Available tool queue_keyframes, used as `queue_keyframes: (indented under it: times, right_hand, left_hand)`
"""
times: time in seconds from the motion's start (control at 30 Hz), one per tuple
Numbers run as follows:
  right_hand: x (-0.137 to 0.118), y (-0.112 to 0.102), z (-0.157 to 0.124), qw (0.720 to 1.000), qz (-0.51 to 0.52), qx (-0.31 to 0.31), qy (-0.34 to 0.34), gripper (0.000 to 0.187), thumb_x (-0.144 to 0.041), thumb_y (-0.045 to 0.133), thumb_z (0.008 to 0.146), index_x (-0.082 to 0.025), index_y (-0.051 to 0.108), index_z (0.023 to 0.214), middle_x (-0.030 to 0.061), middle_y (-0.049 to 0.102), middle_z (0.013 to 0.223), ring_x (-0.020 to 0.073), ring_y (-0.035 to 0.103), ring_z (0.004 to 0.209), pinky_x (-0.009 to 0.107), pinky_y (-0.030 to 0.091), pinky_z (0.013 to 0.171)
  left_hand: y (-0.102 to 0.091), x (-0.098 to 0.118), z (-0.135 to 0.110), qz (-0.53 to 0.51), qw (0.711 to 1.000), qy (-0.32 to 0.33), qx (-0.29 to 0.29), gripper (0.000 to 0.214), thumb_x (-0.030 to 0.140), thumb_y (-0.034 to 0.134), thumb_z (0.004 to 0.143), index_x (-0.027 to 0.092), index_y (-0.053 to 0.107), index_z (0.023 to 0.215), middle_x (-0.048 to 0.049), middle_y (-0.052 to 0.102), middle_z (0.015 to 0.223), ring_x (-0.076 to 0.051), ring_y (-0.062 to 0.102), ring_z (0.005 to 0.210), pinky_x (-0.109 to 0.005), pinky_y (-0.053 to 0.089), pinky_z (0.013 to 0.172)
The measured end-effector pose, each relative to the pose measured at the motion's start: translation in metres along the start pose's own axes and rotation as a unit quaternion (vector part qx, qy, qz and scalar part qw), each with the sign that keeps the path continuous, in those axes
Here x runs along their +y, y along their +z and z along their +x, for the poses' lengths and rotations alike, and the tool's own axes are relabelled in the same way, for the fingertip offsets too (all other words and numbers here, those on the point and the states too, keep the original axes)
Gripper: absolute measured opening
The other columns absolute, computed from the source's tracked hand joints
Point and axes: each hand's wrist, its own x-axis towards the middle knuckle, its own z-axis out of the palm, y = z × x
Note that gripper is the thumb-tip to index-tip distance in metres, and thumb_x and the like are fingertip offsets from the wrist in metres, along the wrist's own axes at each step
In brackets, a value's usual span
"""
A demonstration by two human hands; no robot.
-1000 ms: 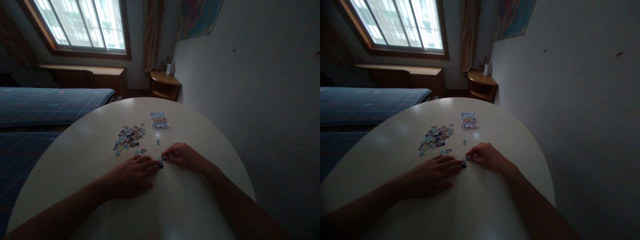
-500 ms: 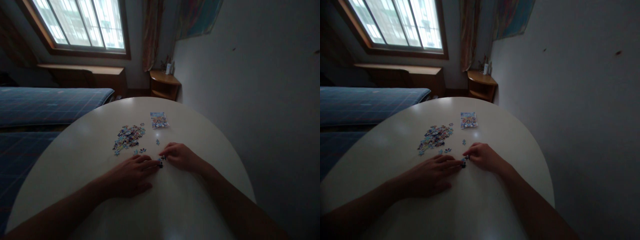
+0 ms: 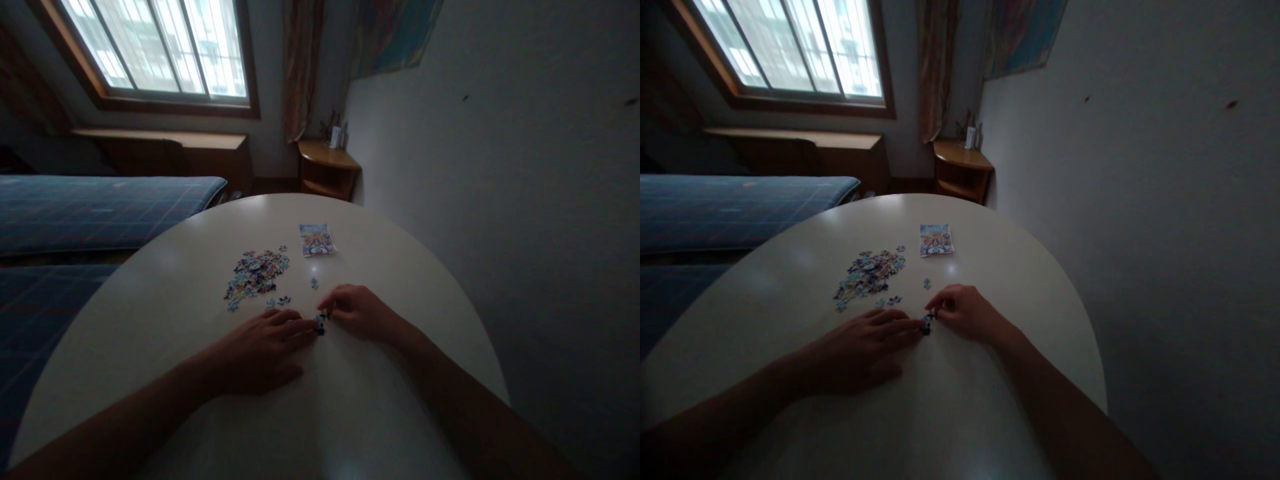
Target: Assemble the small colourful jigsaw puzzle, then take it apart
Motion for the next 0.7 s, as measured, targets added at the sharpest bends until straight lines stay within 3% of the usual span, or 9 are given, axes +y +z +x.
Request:
queue_keyframes:
  times: [0.2,0.37,0.6,0.7]
  right_hand:
    - [-0.007,-0.008,-0.002,0.997,-0.037,-0.036,-0.049,0.032,-0.011,0.056,0.083,-0.020,0.076,0.106,0.0068,0.069,0.096,0.0133,0.063,0.078,0.025,0.047,0.072]
    - [-0.011,-0.016,-0.004,0.990,-0.084,-0.068,-0.087,0.030,-0.007,0.059,0.080,-0.021,0.078,0.099,0.0058,0.072,0.094,0.0145,0.065,0.082,0.026,0.047,0.080]
    - [-0.012,-0.022,-0.008,0.995,-0.034,-0.092,-0.032,0.012,-0.015,0.065,0.078,-0.017,0.075,0.085,0.0018,0.071,0.076,0.0126,0.061,0.067,0.023,0.044,0.064]
    - [-0.011,-0.022,-0.009,0.997,-0.012,-0.071,0.006,0.016,-0.019,0.063,0.081,-0.016,0.073,0.092,0.0019,0.070,0.075,0.0123,0.059,0.065,0.023,0.044,0.062]
  left_hand:
    - [-0.001,0.000,0.000,-0.014,1.000,0.004,0.015,0.049,0.031,0.059,0.090,0.020,0.049,0.138,-0.0053,0.053,0.144,-0.028,0.049,0.126,-0.043,0.043,0.103]
    - [0.001,-0.001,-0.001,-0.018,0.999,0.003,0.029,0.051,0.032,0.057,0.092,0.021,0.046,0.140,-0.0063,0.054,0.143,-0.028,0.049,0.126,-0.042,0.042,0.104]
    - [0.001,-0.001,-0.002,-0.019,1.000,0.004,0.019,0.050,0.031,0.057,0.092,0.021,0.047,0.140,-0.0060,0.054,0.143,-0.028,0.048,0.128,-0.042,0.042,0.104]
    - [-0.001,0.000,-0.001,-0.016,1.000,0.003,0.009,0.049,0.031,0.057,0.091,0.020,0.048,0.139,-0.0057,0.053,0.144,-0.028,0.048,0.127,-0.042,0.041,0.105]
